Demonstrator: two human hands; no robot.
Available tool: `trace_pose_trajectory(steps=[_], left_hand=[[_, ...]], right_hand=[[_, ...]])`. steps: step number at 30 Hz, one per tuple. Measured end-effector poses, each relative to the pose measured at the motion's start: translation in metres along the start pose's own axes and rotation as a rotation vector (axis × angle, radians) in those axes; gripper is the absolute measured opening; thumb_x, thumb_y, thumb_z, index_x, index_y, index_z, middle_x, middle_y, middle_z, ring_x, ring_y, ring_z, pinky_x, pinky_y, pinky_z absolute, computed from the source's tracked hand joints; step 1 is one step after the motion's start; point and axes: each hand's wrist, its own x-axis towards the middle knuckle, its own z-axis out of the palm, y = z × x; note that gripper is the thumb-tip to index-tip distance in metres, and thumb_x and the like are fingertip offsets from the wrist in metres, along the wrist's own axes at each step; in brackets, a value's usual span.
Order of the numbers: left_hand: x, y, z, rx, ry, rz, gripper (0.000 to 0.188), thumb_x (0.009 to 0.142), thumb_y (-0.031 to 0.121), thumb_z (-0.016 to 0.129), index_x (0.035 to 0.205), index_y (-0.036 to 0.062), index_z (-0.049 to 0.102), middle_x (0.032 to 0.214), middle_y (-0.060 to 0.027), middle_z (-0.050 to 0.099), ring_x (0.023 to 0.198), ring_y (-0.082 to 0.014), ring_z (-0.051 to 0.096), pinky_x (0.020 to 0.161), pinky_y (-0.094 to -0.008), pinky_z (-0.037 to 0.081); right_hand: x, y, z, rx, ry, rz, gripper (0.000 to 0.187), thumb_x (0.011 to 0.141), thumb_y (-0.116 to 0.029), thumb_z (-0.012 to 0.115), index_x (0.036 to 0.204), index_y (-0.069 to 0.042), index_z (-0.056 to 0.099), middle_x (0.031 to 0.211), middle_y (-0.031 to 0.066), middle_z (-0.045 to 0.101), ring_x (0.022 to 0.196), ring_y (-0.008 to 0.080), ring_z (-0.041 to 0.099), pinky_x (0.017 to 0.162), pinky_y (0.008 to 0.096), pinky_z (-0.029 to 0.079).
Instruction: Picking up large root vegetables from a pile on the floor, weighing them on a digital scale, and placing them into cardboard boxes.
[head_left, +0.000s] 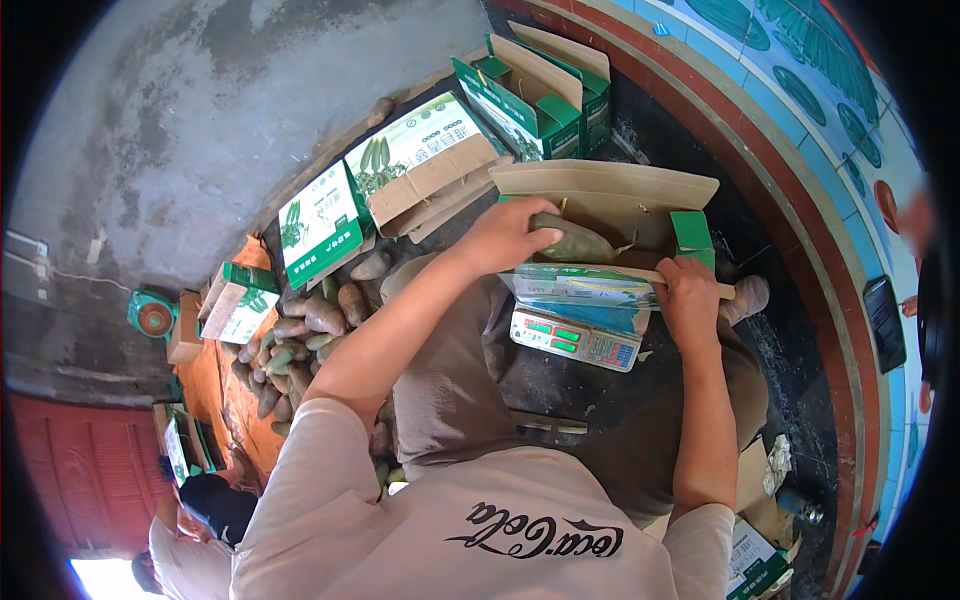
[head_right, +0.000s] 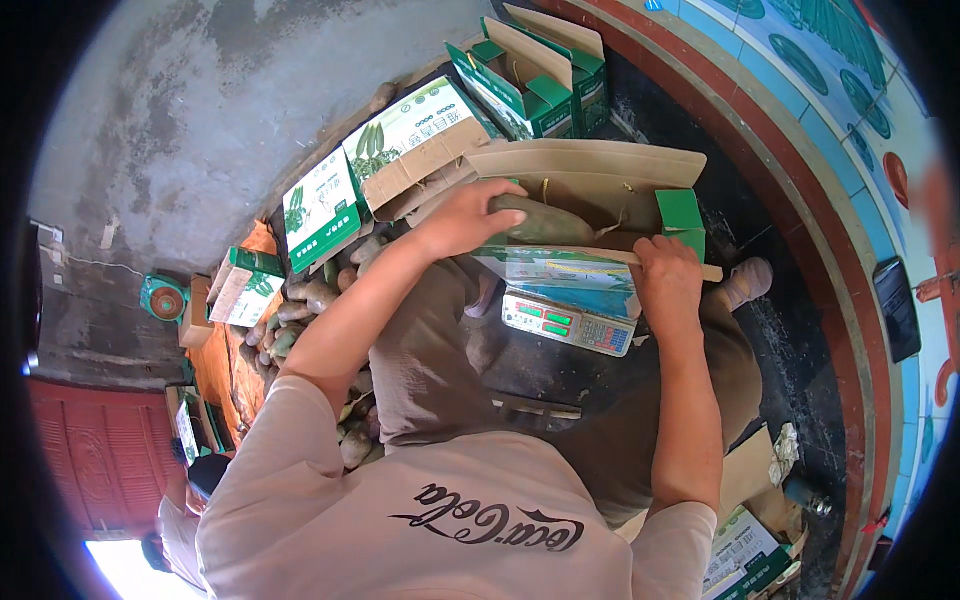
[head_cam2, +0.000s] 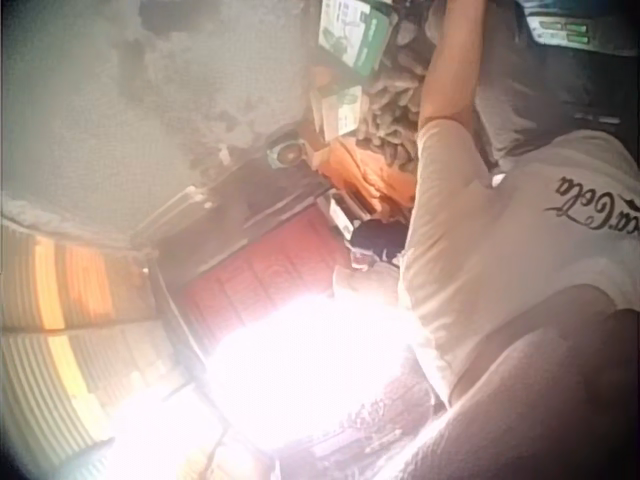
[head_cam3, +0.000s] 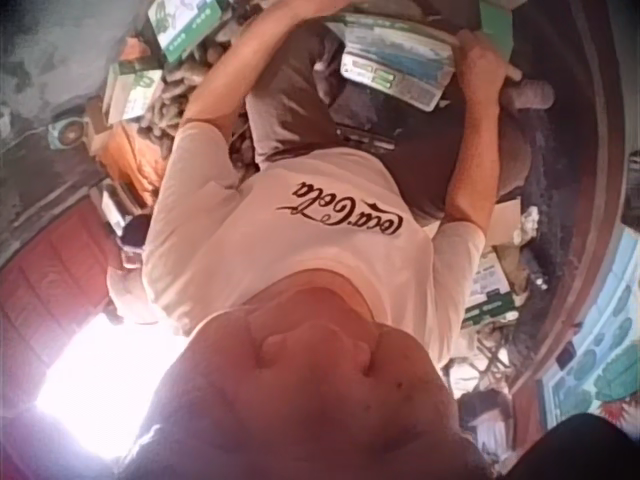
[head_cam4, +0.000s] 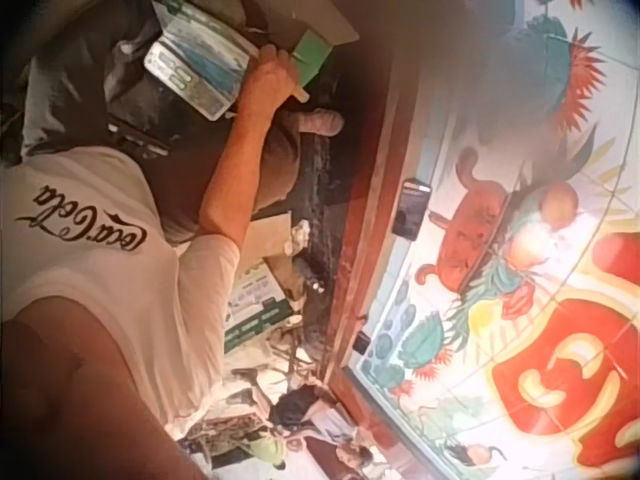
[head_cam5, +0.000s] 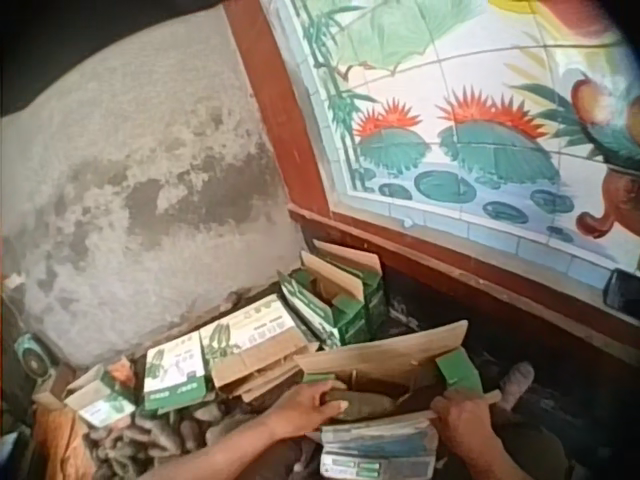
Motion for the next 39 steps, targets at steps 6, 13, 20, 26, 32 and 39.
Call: trace_pose_trajectory(steps=[6,13,20,26,32,39], left_hand=[[0.037,-0.02,0.037,-0.085,-0.15,-0.088,0.033,0.085,0.019,0.064,0.112,0.0019,0.059,0.093,-0.0095,0.063,0.08,-0.0147,0.058,0.071,-0.0284,0.047],[0.032,-0.002,0.03,0.002,-0.074,0.038,0.032,0.086,0.016,0.062,0.115,0.0034,0.058,0.097,-0.0093,0.064,0.087,-0.0146,0.06,0.079,-0.0278,0.048],[-0.025,0.009,-0.056,-0.336,0.391,0.178,0.023,0.089,0.015,0.057,0.107,0.0012,0.062,0.095,-0.0069,0.066,0.089,-0.0131,0.06,0.082,-0.0272,0.047],[-0.087,-0.143,-0.054,-0.423,0.627,-0.237,0.018,0.091,0.011,0.055,0.104,0.0016,0.062,0.095,-0.0064,0.066,0.089,-0.0128,0.06,0.081,-0.0276,0.047],[-0.175,-0.325,0.064,-0.262,0.437,-0.513,0.026,0.084,0.022,0.057,0.104,0.0065,0.063,0.101,-0.0205,0.063,0.097,-0.0343,0.062,0.083,-0.0407,0.048],[-0.161,-0.324,0.184,-0.392,0.435,-0.582,0.027,0.083,0.023,0.058,0.105,0.0067,0.063,0.103,-0.0207,0.062,0.098,-0.0346,0.061,0.083,-0.0408,0.048]], right_hand=[[0.004,-0.003,0.001,0.004,0.006,-0.013,0.019,0.062,-0.006,0.07,0.074,-0.008,0.056,0.072,0.008,0.055,0.074,0.028,0.056,0.067,0.0394,0.044],[0.006,-0.004,-0.001,0.03,-0.013,0.0,0.017,0.065,-0.005,0.069,0.075,-0.006,0.056,0.072,0.0096,0.056,0.074,0.0306,0.056,0.067,0.0411,0.044],[0.008,-0.008,-0.004,0.052,-0.024,0.003,0.019,0.065,-0.006,0.071,0.074,-0.006,0.055,0.072,0.0098,0.055,0.073,0.0304,0.056,0.065,0.0406,0.043],[0.01,-0.011,-0.005,0.029,-0.013,-0.004,0.019,0.063,-0.007,0.071,0.072,-0.006,0.054,0.071,0.0092,0.054,0.071,0.0294,0.055,0.064,0.0403,0.043],[0.019,-0.021,-0.002,0.063,-0.016,-0.011,0.019,0.063,-0.003,0.07,0.075,-0.006,0.056,0.072,0.0096,0.055,0.072,0.0302,0.055,0.064,0.0407,0.042],[0.013,-0.017,-0.005,0.029,-0.054,0.037,0.02,0.063,-0.001,0.07,0.079,-0.006,0.059,0.073,0.0098,0.056,0.073,0.0308,0.056,0.065,0.0411,0.043]])
